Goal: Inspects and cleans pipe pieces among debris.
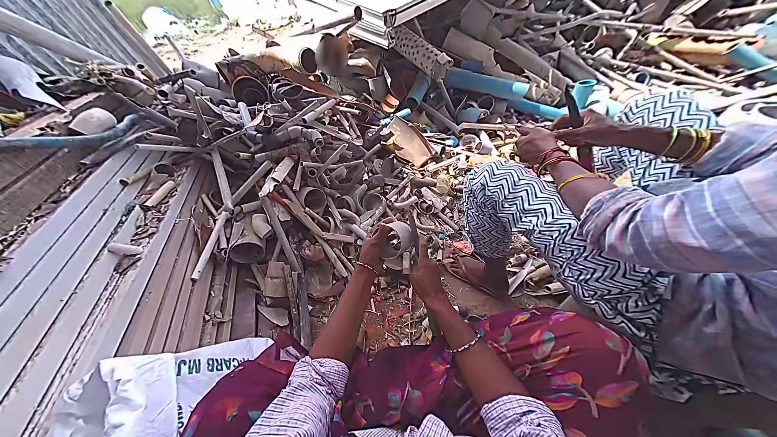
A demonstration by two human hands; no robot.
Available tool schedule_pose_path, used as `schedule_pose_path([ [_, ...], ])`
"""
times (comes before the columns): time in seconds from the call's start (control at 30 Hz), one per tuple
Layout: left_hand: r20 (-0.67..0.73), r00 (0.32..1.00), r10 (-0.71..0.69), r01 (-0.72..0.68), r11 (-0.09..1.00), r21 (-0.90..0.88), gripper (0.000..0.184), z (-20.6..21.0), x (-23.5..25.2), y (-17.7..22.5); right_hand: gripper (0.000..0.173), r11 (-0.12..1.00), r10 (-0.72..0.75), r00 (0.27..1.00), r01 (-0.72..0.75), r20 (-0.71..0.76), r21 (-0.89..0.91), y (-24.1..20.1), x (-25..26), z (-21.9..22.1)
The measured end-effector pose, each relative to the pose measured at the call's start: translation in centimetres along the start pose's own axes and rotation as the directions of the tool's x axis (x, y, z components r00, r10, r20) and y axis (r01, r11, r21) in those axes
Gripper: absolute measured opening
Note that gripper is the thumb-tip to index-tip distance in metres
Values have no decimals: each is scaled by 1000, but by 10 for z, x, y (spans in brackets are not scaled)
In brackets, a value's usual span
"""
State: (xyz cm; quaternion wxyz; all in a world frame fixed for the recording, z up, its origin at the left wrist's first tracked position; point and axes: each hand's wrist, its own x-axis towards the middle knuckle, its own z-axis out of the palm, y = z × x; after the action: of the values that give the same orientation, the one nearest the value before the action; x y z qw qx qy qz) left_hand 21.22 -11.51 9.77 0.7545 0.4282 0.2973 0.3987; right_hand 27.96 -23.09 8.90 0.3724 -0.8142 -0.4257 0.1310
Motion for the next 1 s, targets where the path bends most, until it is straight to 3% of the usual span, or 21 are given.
schedule_pose_path([
  [0.17,-39,999,13,-14,1000,-20,34,-8,8,-5,56,989,-145,987,146,-66,11,-11,-8,5],
  [0.27,-23,1000,3,-3,1000,6,38,-8,3,-3,61,1000,12,996,-10,88,-21,-11,-5,-3],
  [0.4,-16,1000,3,-4,999,-39,38,-4,4,-2,58,991,-128,989,129,-68,21,-11,-9,4],
  [0.5,-30,1000,-2,1,1000,-26,39,-5,2,-2,60,1000,22,995,-21,96,-11,-12,-7,-5],
  [0.6,-46,999,-16,12,997,-81,38,-4,4,-2,58,992,-118,991,120,-60,33,-14,-12,5],
  [0.7,-55,998,-20,15,996,-86,39,-6,4,-5,58,1000,21,996,-23,92,15,-10,-7,-1],
  [0.8,-73,997,-36,26,992,-122,39,-4,6,-3,56,995,-85,995,88,-44,56,-15,-11,6],
  [0.93,-94,994,-56,46,993,-109,41,-2,5,-3,58,996,74,990,-79,123,35,-9,-4,-2],
  [1.0,-118,990,-75,62,992,-113,41,2,6,-1,57,997,-12,999,9,31,79,-10,-6,2],
])
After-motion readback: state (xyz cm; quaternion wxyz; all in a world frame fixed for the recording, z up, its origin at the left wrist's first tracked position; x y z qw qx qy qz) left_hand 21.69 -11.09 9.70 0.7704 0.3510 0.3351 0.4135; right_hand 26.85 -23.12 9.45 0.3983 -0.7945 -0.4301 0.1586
